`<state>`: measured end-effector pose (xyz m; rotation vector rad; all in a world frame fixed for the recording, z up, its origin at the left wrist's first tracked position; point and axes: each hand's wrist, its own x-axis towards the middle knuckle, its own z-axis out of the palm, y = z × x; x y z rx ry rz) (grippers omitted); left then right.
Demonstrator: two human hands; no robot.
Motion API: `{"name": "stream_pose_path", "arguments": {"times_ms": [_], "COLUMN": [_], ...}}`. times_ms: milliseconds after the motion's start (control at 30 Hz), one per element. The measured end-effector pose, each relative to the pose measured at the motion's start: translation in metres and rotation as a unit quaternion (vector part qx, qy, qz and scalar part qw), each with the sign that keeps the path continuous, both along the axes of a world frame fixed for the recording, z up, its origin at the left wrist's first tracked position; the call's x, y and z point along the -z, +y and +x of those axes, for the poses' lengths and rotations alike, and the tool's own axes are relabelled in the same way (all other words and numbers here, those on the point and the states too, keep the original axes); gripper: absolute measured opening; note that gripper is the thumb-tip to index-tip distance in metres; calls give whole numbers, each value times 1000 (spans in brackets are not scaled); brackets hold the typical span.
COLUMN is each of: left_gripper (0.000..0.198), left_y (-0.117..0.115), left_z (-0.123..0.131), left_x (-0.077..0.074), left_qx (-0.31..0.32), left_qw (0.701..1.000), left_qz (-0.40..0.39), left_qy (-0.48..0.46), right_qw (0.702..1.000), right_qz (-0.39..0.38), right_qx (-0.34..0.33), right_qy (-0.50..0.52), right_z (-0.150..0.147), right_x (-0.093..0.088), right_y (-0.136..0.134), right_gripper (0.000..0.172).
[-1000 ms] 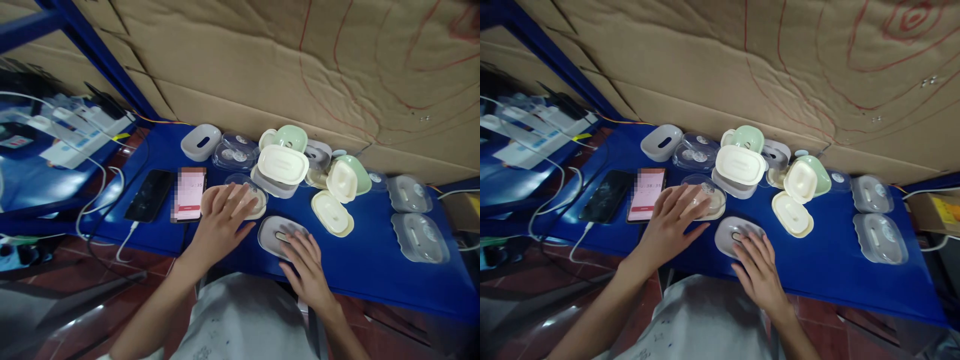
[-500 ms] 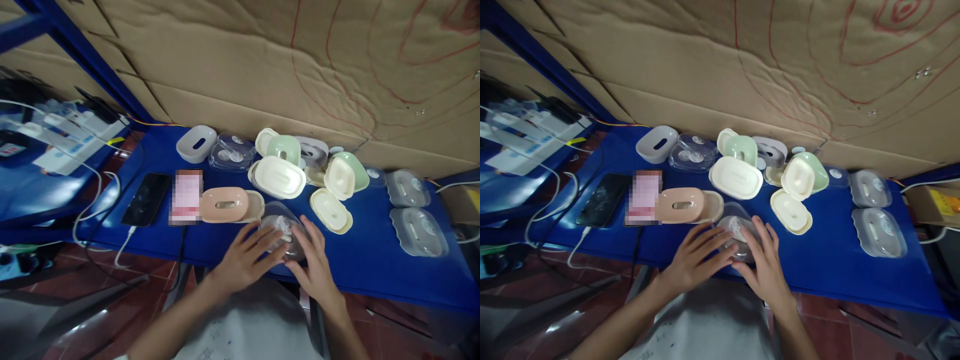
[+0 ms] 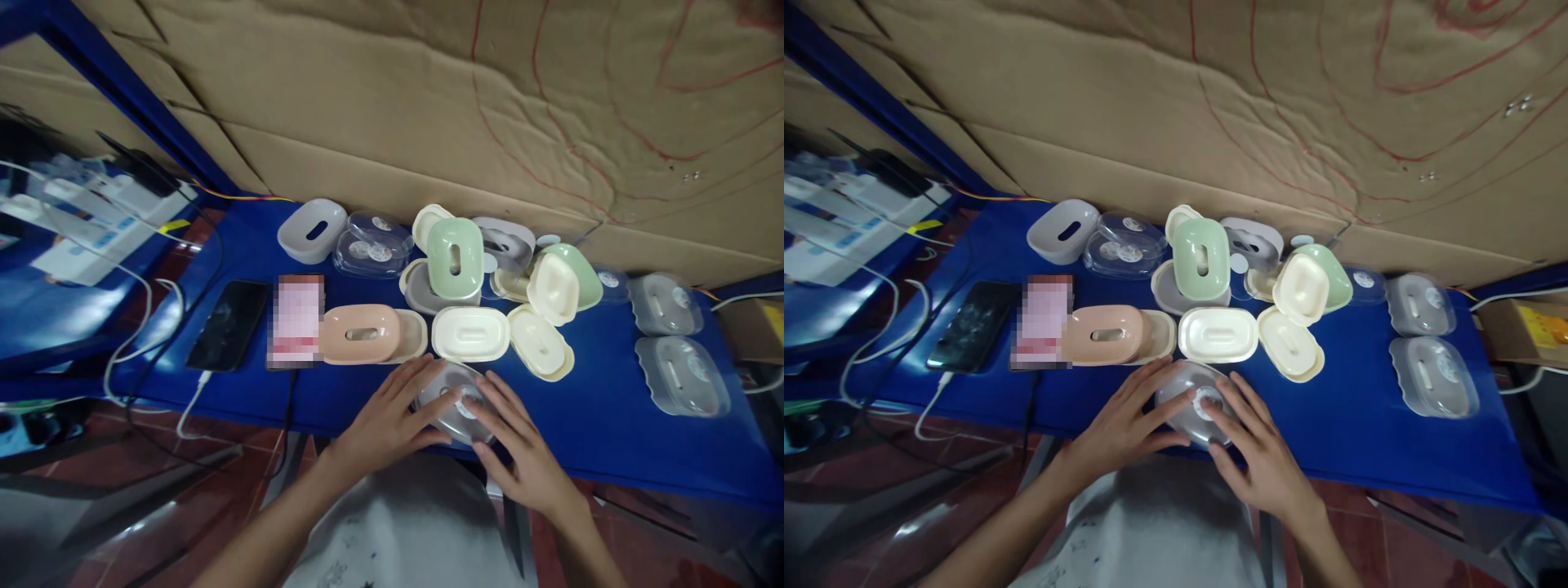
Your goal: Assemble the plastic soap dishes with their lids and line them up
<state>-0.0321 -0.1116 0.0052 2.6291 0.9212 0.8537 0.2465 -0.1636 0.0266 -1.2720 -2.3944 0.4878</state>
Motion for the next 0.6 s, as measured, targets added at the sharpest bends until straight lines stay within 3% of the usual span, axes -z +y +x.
{"name": "stream_pose_path", "arguments": {"times_ms": [200,600], "left_gripper": [78,57], "left_y": [-4,-7], "left_z": [-9,-19], "left_x": [3,9], "left_qx": [42,44], "left_qw": [998,998], "left_qz": [-46,-35], "left_qy": [32,-22], "right_qw": [999,992], "right_qz": [35,98], "right_qx": [-26,-34], "right_qy": [-21,-75], "right_z": [-5,-16], "right_x": [4,18], "right_y": [-2,-7], "right_gripper": [66,67]}}
